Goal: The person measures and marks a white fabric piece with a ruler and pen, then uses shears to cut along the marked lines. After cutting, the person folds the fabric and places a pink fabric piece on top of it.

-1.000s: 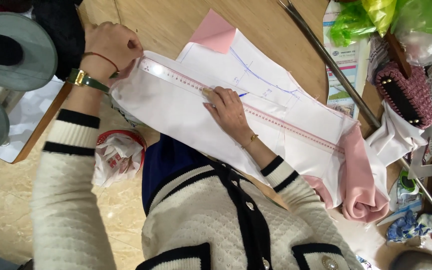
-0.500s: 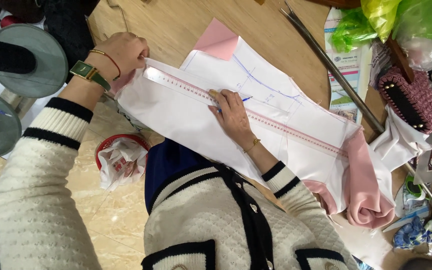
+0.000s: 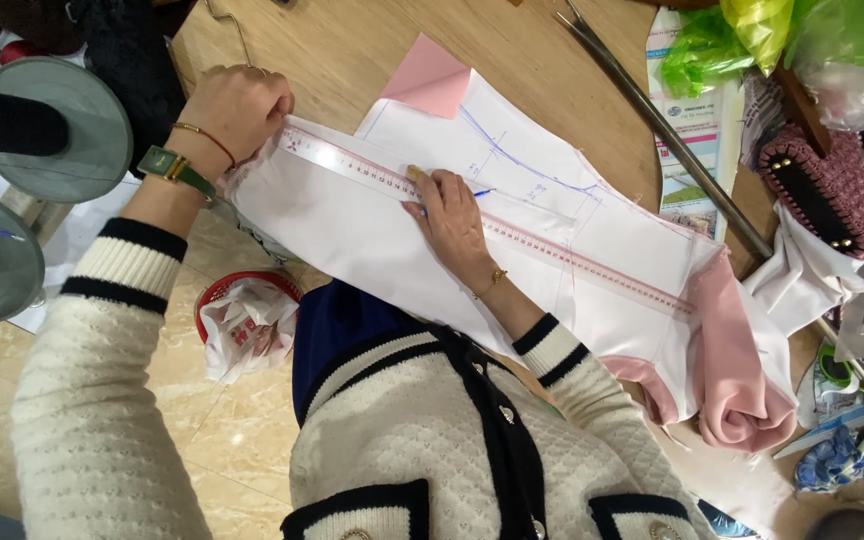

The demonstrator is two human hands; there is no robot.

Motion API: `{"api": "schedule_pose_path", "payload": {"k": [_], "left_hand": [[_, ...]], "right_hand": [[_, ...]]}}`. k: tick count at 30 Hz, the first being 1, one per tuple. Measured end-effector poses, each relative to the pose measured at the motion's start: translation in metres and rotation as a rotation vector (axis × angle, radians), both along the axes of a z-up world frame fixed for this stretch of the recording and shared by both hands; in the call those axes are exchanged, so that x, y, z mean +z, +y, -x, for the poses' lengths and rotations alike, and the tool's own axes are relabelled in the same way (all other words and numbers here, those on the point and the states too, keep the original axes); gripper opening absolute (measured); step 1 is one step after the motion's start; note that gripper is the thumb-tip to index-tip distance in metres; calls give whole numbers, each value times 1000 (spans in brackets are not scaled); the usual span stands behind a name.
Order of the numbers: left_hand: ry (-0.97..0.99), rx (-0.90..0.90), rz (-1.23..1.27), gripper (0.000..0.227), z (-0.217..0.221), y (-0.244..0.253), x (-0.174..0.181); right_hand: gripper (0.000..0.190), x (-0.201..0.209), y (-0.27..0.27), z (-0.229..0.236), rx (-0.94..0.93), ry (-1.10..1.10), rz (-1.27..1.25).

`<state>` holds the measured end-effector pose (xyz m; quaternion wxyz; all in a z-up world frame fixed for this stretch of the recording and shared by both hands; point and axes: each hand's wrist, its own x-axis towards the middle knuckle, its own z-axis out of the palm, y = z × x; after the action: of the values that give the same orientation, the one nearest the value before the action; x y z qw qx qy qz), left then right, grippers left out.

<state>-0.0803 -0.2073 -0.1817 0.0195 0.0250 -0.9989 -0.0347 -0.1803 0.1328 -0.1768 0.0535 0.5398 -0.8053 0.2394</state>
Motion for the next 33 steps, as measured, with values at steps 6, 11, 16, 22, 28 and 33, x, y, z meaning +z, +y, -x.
{"api": "schedule_pose_path", "payload": {"k": [6, 11, 16, 22, 28, 33], "left_hand": [[-218, 335, 434, 29, -11, 88, 71], [285, 417, 232, 53, -38, 148, 10], [334, 517, 169, 69, -30, 168, 8], [261, 607, 165, 81, -20, 190, 43], [217, 671, 14, 92, -17, 192, 49], [150, 734, 9, 99, -17, 193, 40]], "right_hand": [[39, 3, -3, 0, -13, -5, 8], [39, -3, -3, -8, -101, -24, -108], [41, -21, -2, -8, -108, 70, 23], [32, -15, 4, -4, -76, 5, -51], [32, -20, 4, 1, -37, 31, -93], [22, 2, -5, 4, -38, -155, 156]]}}
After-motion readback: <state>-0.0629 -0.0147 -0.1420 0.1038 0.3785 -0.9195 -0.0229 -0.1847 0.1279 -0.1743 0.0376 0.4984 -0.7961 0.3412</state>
